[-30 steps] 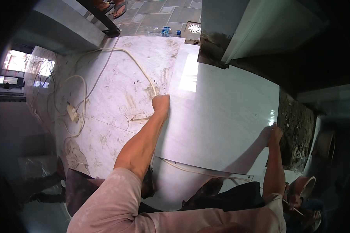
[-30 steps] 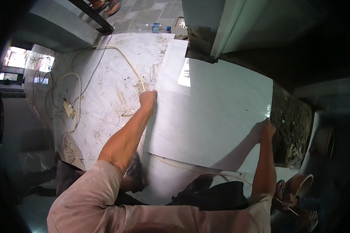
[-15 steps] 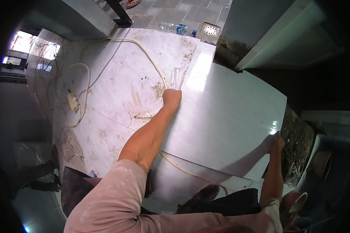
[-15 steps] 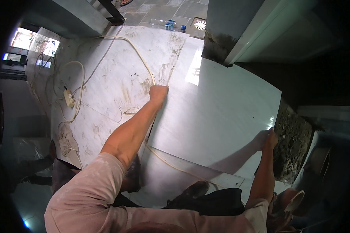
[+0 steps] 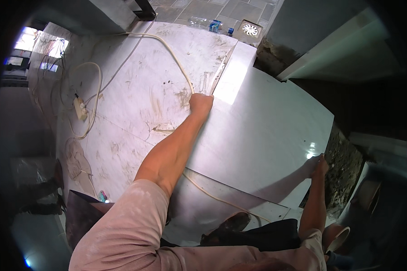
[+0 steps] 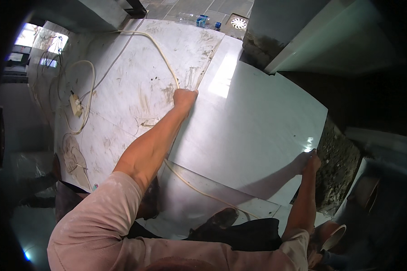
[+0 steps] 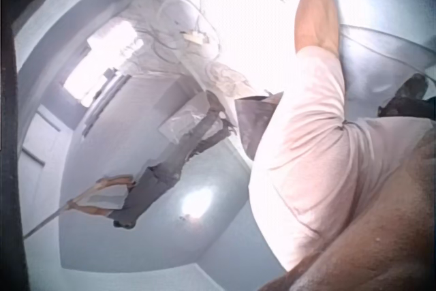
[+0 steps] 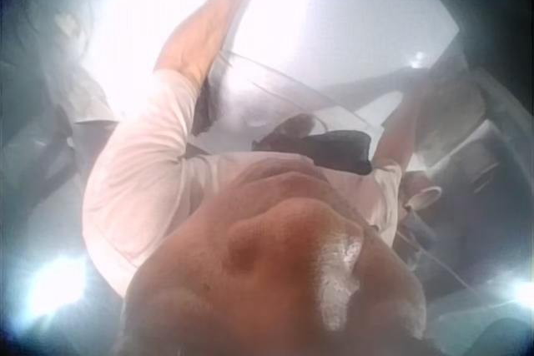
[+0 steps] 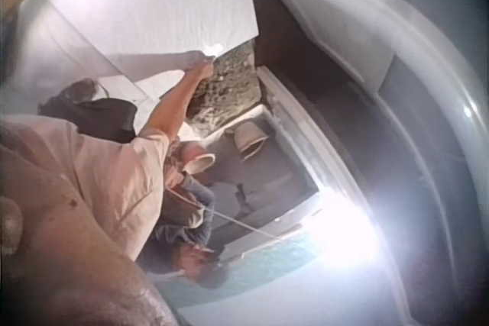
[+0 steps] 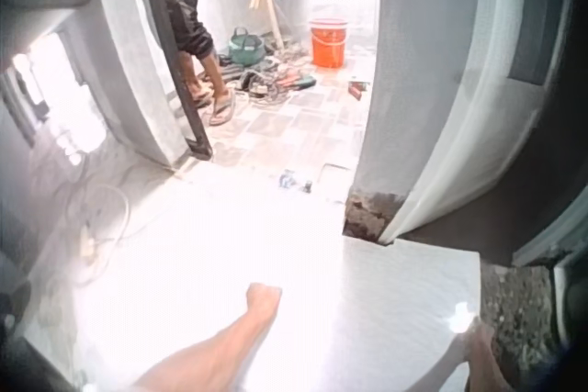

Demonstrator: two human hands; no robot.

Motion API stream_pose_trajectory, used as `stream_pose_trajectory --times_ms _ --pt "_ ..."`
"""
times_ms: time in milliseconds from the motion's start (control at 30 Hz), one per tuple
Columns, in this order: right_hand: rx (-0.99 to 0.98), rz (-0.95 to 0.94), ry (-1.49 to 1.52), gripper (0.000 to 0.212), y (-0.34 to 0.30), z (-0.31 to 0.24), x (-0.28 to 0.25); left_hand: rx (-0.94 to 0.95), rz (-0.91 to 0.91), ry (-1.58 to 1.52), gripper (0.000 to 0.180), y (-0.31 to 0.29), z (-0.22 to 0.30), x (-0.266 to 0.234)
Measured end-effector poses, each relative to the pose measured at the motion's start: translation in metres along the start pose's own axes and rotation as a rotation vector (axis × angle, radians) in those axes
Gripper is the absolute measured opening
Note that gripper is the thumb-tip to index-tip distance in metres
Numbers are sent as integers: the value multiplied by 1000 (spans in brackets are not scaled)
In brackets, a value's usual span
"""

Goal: The person applies mortar to the back of a tile with a trowel, places the tile onto the floor, and taps it into position using a rubber mallet.

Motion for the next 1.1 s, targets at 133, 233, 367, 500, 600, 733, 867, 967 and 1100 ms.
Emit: stream_pose_trajectory --times_ms 133,233,367,500,600,733,867,967,1100 --pt "18 -49 -33 62 2 -10 3 -7 32 18 38 5 5 0" --pt "44 -98 -128 67 -1 -18 14 26 91 73 36 6 6 -10" --pt "-16 -186 -345 68 29 -19 17 228 152 251 29 -20 23 -26" --pt "-60 -274 -571 66 48 2 -7 629 -186 319 29 -41 -5 -55" --pt "-29 -249 -528 65 34 -11 0 928 -389 593 79 -42 -57 -75" --pt "17 -190 -432 64 28 -35 -4 973 -351 933 116 -55 -99 -97" --pt "125 -163 -321 65 0 -41 21 973 -250 1033 117 -57 -119 -109" --pt "13 -148 -387 66 63 -34 -34 1033 -259 1013 118 -52 -100 -85" --pt "71 -164 -333 65 64 -20 -23 1001 -260 1065 119 -53 -98 -90"
Point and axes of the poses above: each hand's wrist, its own y-axis towards the middle knuckle, its own x-axis out of the palm, z = x × y, the point moved 3 cm from there along y, towards the middle knuckle, and after that the axes turned 14 degrees about -x, right-handed, at the moved point
